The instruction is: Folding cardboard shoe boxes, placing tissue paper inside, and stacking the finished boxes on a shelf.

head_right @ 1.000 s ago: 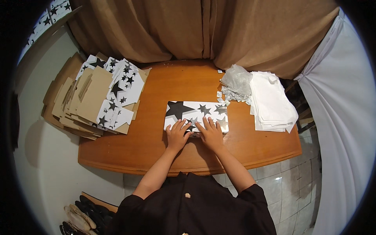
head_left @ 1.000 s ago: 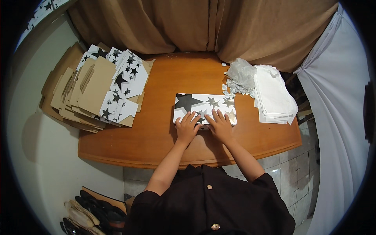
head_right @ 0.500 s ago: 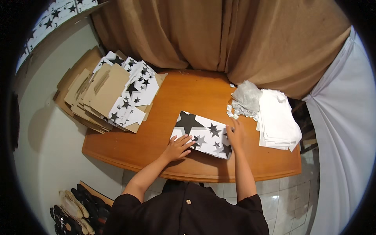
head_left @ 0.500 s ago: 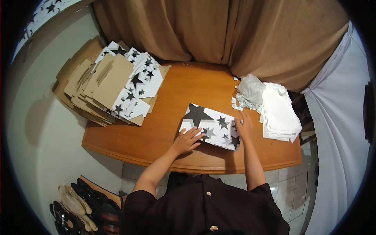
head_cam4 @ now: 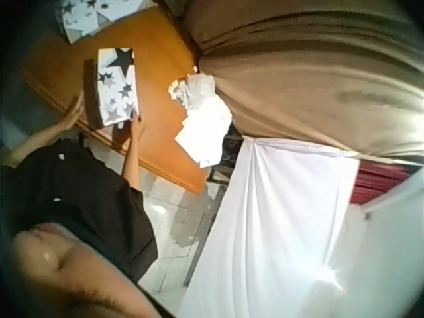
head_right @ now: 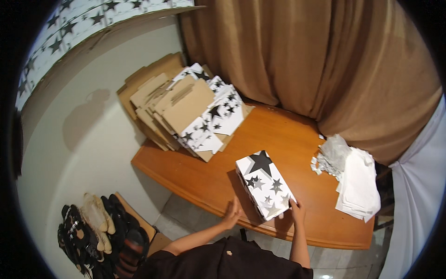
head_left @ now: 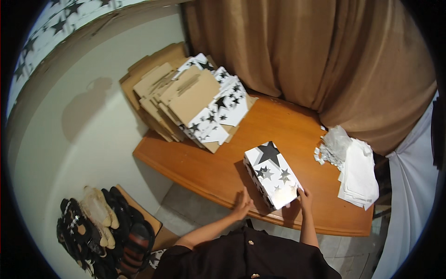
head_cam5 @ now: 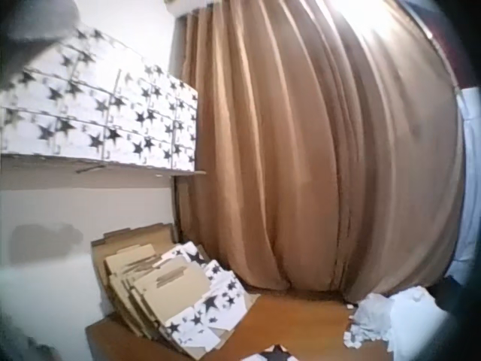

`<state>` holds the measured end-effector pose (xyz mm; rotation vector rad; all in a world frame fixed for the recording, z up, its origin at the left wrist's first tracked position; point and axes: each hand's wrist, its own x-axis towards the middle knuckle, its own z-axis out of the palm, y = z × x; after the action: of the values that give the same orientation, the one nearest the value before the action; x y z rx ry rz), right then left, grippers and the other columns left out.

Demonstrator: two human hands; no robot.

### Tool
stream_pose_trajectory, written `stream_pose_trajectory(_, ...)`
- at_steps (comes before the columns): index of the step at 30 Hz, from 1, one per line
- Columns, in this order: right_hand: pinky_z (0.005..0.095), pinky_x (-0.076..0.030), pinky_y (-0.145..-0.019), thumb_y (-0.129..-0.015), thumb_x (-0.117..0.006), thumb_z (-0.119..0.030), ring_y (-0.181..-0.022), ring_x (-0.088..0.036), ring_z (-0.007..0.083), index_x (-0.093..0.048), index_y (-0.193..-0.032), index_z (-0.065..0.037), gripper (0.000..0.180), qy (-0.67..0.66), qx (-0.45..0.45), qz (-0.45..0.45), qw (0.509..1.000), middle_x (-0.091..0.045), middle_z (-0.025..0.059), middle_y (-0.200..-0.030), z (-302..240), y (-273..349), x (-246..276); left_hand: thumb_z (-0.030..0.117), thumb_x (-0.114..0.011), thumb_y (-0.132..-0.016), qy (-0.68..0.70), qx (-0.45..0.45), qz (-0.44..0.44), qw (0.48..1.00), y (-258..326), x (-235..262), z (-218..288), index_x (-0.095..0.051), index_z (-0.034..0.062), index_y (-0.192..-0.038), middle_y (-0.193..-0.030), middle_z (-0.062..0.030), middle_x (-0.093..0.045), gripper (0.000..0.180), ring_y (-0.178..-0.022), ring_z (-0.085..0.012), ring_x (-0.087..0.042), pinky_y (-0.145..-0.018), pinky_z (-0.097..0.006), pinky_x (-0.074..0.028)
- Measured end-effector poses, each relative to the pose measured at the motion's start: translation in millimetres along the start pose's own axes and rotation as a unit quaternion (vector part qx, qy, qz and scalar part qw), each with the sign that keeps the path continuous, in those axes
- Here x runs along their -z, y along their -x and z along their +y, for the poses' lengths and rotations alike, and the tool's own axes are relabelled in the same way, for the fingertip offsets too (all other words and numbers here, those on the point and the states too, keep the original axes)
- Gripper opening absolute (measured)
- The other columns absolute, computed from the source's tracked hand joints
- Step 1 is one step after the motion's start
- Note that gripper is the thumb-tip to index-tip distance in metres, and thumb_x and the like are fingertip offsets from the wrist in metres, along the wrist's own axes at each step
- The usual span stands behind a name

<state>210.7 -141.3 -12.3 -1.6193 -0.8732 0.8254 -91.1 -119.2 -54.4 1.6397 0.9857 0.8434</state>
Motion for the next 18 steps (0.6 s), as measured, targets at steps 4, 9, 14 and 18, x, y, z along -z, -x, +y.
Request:
stream_pose_trajectory(4, 0.0255, -0.043, -0.068, -0.083, -0.062, -0.015, -0.080, -0.055, 0.0120, -0.054, -0.121, 0.001, 0.042, -0.040, -0.014, -0.132, 0.990, -0.062, 0.0056, -0.094, -24.2, 74.0, -31.7, 0.051, -0.026, -0.096, 0.176, 0.094, 0.010, 0.980, 18.1, -23.2, 20.8, 0.016, 0.0022, -0.141, -0.150, -0.0132, 0.012, 0.079, -0.139, -0.0230, 0.008, -0.112, -0.033, -0.002)
stream_pose_trajectory(9, 0.0350, -0.027, -0.105, -0.076, -0.067, -0.011, -0.126, -0.036, 0.0245, -0.033, -0.138, 0.000, 0.071, -0.103, 0.127, -0.129, 0.978, -0.037, 0.0148, -0.137, -53.7, 150.8, -58.4, 0.038, -0.028, -0.099, 0.288, 0.093, 0.054, 0.951, 51.0, 11.8, 46.3, 0.004, 0.0052, -0.145, -0.151, -0.0080, -0.003, 0.065, -0.138, -0.0183, -0.004, -0.111, -0.031, -0.008)
stream_pose_trajectory(14, 0.0413, -0.026, -0.105, -0.065, -0.079, -0.014, -0.130, -0.030, 0.0305, -0.016, -0.142, -0.005, 0.099, -0.026, 0.317, -0.129, 0.939, -0.024, 0.0191, -0.144, -82.1, 196.0, -81.9, 0.029, -0.033, -0.099, 0.460, -0.014, 0.086, 0.884, 114.2, 49.2, 140.8, -0.003, 0.0059, -0.145, -0.148, -0.0082, -0.017, 0.060, -0.135, -0.0182, -0.020, -0.110, -0.031, -0.015)
stream_pose_trajectory(18, 0.0485, -0.027, -0.104, -0.061, -0.083, -0.012, -0.128, -0.030, 0.0373, -0.007, -0.140, -0.022, 0.110, -0.046, 0.485, -0.114, 0.866, -0.019, 0.0222, -0.143, -117.7, 215.5, -115.9, 0.025, -0.028, -0.100, 0.361, -0.121, 0.118, 0.917, 161.7, 87.8, 172.2, 0.004, 0.0041, -0.145, -0.152, -0.0096, 0.002, 0.059, -0.139, -0.0191, 0.002, -0.111, -0.031, -0.005)
